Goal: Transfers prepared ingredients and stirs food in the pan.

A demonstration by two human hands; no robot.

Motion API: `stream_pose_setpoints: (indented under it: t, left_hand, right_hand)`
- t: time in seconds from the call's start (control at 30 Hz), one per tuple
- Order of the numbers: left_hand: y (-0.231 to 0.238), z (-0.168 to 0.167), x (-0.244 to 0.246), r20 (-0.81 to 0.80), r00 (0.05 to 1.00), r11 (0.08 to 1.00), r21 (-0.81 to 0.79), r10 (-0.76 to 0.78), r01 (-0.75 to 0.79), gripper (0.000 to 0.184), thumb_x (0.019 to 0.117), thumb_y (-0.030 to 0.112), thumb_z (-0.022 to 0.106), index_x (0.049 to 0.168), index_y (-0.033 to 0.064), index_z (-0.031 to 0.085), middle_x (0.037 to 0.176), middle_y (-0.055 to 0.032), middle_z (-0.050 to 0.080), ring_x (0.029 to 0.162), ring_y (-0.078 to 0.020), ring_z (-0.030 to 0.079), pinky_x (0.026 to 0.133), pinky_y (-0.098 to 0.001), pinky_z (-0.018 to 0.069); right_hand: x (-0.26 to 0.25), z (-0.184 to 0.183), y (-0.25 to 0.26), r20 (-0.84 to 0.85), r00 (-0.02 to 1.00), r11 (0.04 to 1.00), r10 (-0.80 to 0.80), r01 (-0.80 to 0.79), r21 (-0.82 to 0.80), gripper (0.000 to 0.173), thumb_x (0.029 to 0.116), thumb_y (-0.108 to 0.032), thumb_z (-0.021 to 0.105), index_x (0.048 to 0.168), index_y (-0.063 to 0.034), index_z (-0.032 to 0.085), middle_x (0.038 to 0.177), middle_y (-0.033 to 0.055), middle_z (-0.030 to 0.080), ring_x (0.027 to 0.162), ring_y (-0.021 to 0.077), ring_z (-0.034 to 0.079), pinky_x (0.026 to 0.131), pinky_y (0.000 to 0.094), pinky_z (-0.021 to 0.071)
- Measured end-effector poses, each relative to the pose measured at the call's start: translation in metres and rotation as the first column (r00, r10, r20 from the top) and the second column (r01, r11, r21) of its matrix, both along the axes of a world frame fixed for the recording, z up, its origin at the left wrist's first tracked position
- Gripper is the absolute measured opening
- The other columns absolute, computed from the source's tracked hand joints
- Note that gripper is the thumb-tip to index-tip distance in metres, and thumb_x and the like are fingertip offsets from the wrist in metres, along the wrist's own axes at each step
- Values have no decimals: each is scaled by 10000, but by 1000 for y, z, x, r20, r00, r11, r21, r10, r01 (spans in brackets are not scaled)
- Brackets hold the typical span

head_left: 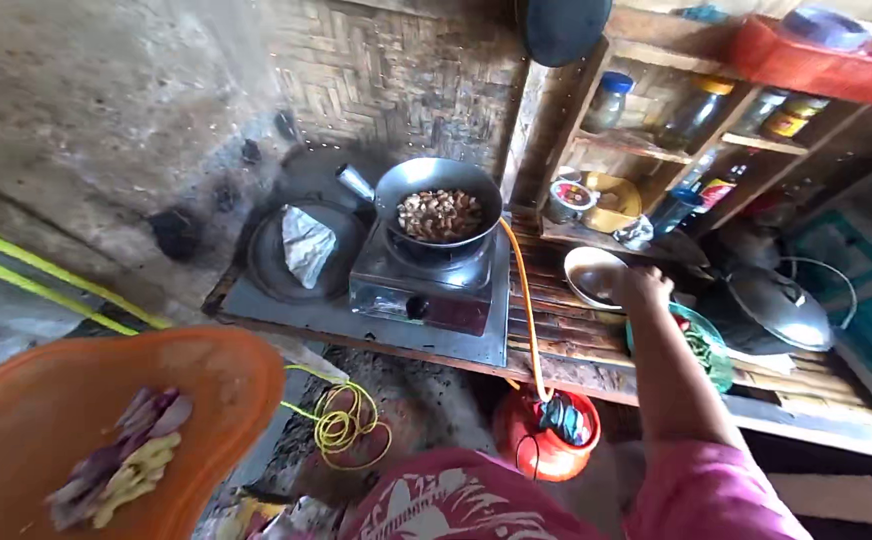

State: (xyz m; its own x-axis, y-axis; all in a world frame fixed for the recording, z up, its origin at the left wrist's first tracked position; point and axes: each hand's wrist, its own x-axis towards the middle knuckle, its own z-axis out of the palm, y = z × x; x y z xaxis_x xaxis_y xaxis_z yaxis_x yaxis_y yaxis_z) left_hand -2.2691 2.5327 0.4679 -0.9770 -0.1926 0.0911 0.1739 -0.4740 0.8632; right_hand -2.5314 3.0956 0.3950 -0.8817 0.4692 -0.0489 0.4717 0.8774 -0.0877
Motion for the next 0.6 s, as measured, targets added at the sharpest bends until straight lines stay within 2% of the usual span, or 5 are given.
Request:
stream_pose_setpoints:
  t: [0.1,0.2,0.3,0.43,0.6]
  left_hand:
    - [69,59,-47,399,917,999,-39,25,-10,286,1052,19,415,1207,-79,634,1142,-147,692,1094,-218,656,1007,-323,481]
    - [-15,-43,-7,-99,995,989,148,-9,24,315,1029,108,482,1265,-45,625,1273,-191,675,1202,-276,648,1060,-402,505]
    - [-42,-61,31,-30,986,912,386,162,-138,249,974,159,579,1155,49,710,1189,-154,724,1125,-275,698,1009,-450,558]
    - [-30,-55,30,-31,981,898,410,191,-162,267,979,132,577,1189,15,691,1217,-193,703,1147,-316,683,1024,-493,541]
    - [-25,-44,37,46,980,935,292,195,-200,199,989,170,562,1059,158,748,1055,-25,768,983,-132,735,862,-336,622]
  right_hand:
    - [11,-21,62,282,955,995,-86,66,81,619,944,-444,695,1397,-30,612,1476,287,530,1438,485,408,1165,752,198]
    - [19,-33,77,328,944,993,-32,-7,117,441,1009,-293,610,1371,-42,637,1418,267,593,1388,470,482,1158,739,238]
    - [19,-17,76,340,940,998,0,-23,66,350,1026,-229,573,1274,-2,668,1325,276,647,1280,474,590,1032,727,430]
    - [12,48,57,85,992,993,94,-87,-82,405,994,-182,659,1312,62,605,1273,348,635,1226,540,595,995,746,439]
    - [-42,115,-27,-164,945,953,282,-296,-66,412,1025,-291,633,1314,2,622,1198,364,645,1108,588,624,886,808,452]
